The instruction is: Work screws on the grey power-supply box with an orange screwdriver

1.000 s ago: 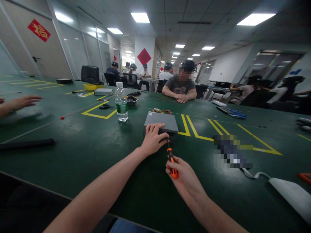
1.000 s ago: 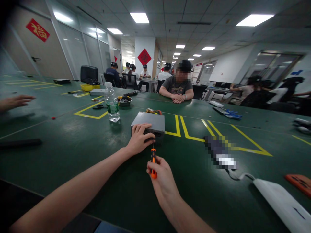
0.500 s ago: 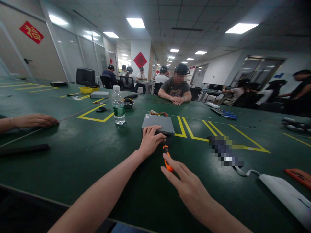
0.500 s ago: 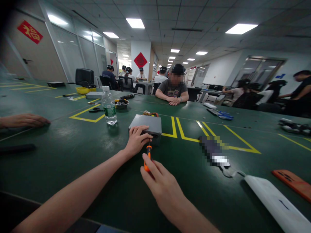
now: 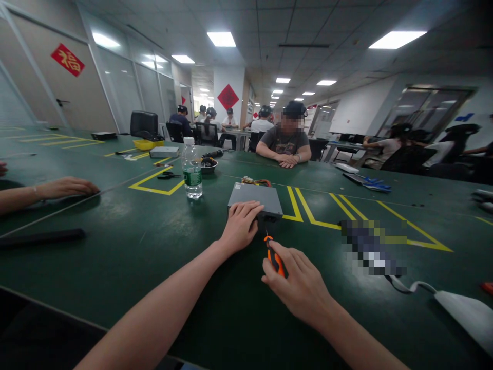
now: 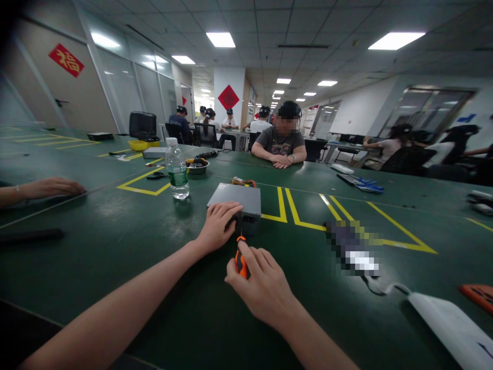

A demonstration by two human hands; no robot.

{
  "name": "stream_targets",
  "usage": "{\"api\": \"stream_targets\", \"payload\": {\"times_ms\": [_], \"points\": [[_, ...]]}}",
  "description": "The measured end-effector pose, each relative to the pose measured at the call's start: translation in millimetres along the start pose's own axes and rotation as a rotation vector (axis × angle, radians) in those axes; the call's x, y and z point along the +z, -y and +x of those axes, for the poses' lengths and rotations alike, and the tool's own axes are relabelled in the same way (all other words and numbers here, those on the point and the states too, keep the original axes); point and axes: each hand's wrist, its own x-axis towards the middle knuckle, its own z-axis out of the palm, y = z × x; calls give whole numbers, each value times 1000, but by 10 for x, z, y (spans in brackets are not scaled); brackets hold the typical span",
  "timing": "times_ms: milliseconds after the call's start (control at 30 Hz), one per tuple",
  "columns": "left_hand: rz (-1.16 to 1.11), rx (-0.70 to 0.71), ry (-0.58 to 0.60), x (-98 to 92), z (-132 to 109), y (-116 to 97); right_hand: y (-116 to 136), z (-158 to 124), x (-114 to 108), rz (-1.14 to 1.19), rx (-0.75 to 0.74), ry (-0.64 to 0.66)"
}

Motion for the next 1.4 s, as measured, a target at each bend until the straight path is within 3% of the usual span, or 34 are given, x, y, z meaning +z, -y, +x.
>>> {"api": "stream_targets", "payload": {"times_ms": [267, 500, 667, 867, 1033, 1133, 1400], "points": [[6, -4, -17, 11, -1, 0, -12, 30, 8, -6, 23, 0], [7, 0, -23, 14, -6, -2, -75, 75, 40, 45, 147, -144], [9, -1, -19, 13, -3, -4, -91, 10, 56, 136, -39, -49], [10, -1, -8, 5, -4, -4, 3, 0, 60, 121, 76, -60], [0, -5, -6, 6, -5, 4, 13, 16, 7, -26, -32, 4], [0, -4, -11, 12, -7, 8, 9, 11, 22, -120, -9, -26], [9, -4, -1, 14, -9, 8, 44, -18, 46, -58, 7, 4]]}}
